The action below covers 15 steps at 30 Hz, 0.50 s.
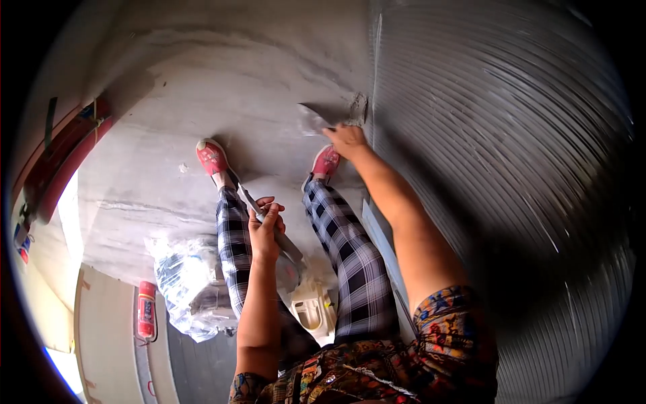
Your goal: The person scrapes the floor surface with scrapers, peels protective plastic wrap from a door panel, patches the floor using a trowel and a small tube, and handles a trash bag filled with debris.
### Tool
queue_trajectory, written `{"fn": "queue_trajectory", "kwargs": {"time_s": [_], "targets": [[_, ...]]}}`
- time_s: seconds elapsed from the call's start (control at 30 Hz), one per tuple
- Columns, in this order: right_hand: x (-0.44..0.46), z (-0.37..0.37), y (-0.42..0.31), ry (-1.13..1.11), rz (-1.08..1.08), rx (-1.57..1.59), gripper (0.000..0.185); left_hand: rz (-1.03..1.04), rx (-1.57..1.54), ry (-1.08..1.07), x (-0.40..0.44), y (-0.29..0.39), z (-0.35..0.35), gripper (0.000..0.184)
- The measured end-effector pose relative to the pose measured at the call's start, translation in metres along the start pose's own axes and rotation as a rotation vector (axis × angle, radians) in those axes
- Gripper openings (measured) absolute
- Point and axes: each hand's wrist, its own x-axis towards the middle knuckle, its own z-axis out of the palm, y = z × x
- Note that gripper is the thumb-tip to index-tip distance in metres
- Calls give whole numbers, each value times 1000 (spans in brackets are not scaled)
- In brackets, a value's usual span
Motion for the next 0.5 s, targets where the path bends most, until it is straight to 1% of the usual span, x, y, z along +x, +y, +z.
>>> {"fn": "queue_trajectory", "kwargs": {"time_s": [0.03, 0.07, 0.1, 0.13, 0.2, 0.23, 0.27, 0.3, 0.33, 0.37, 0.4, 0.43, 0.47, 0.5], "targets": [[-12, -4, 14, -22, 42, -19, 39, 9, -7, -6, 1, 1, 2, 20], [-19, 2, 26, 42, 29, -23, 36, 18, -13, -15, 3, 0, 2, 19], [-23, 3, 27, 42, 48, -45, 36, 21, -14, -25, 3, -1, 2, 19], [-30, -4, 25, 43, 70, -60, 36, 2, 36, -33, 2, -4, -1, 18], [-50, -22, 8, -44, 138, 2, 36, -21, 133, -53, -2, -11, -6, 17], [-66, -26, -6, -52, 167, 51, 37, -65, 152, -88, -11, -13, -9, 16], [-83, -23, -24, 52, 182, 146, 36, -136, 185, -109, -21, -14, -12, 16], [-114, -45, -49, 151, 159, 402, 36, -150, 164, -135, -29, -22, -16, 17], [-132, -36, -72, 249, 157, 473, 36, -165, 149, -162, -40, -25, -20, 17], [-145, -22, -96, 397, 156, 579, 32, -216, 136, -173, -51, -24, -18, 20], [-170, -25, -119, 292, 159, 767, 29, -231, 1, -232, -70, -19, -11, 24], [-194, -33, -143, 270, 176, 834, 30, -214, -33, -262, -88, -14, -7, 26], [-212, -32, -161, 256, 135, 1047, 30, -190, -68, -282, -98, -6, 0, 29], [-228, -24, -184, 396, 107, 1139, 29, -196, -42, -304, -110, 2, -1, 31]]}}
